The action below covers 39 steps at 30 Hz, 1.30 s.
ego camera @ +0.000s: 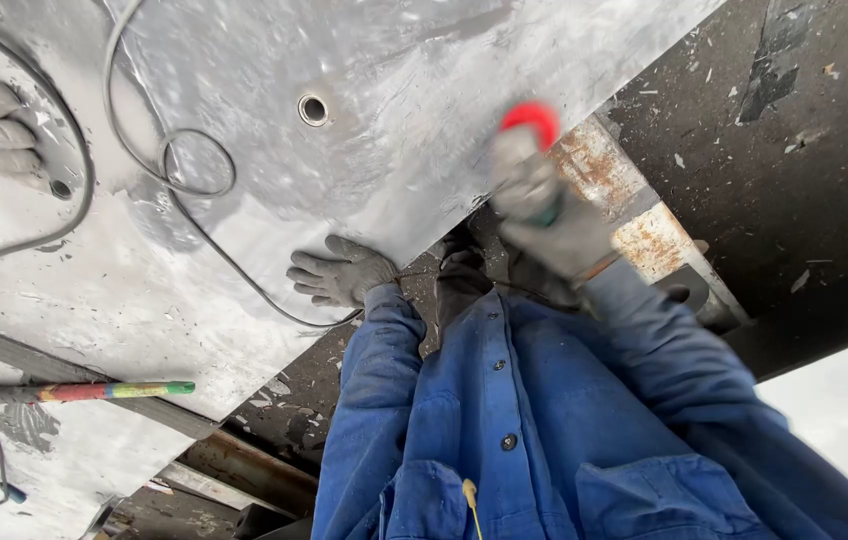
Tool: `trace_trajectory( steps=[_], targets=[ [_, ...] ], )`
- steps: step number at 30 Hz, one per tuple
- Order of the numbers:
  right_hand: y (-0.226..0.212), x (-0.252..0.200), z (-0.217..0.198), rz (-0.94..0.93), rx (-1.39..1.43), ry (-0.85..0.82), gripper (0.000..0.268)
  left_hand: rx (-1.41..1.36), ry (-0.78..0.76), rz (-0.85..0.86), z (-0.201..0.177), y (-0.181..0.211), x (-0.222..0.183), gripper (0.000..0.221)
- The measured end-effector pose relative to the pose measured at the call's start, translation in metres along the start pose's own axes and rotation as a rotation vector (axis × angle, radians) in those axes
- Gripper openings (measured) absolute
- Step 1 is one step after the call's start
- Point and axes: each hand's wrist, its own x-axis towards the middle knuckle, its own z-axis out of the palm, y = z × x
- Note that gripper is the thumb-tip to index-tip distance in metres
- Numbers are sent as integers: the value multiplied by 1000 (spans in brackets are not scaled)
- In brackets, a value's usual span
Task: Grinding the surface of a large metal plate using an electric angle grinder.
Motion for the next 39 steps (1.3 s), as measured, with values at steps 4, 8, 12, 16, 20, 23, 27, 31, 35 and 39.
trace_trajectory(
  steps=[4,8,12,16,20,23,27,31,35,39],
  targets=[
    [28,45,-44,36,3,306,91,1,18,17,-8,6,-3,67],
    [-27,3,-59,-22,139,163,78,-14,27,33,-3,3,-2,67],
    [-22,-11,10,-4,-78,-127,104,-20,2,23,-6,3,-2,67],
    [8,-18,41,1,-82,-208,91,18,-35,35,-15,9,1,65],
    [4,-20,20,53,-5,-95,94,79,-182,-39,-27,9,-1,75],
    [-5,-26,-8,64,63,-70,93,26,-122,-27,-19,10,-2,74],
    [26,-14,34,96,-20,-157,88,9,-45,16,-14,6,-2,70],
    [28,-30,41,32,22,-228,94,-15,-27,29,-11,-2,1,70],
    [31,-34,45,-36,47,-351,91,-157,-136,120,-17,-44,-1,77],
    [30,-40,53,-103,148,-459,96,-185,-229,181,-58,-79,-47,67]
  ],
)
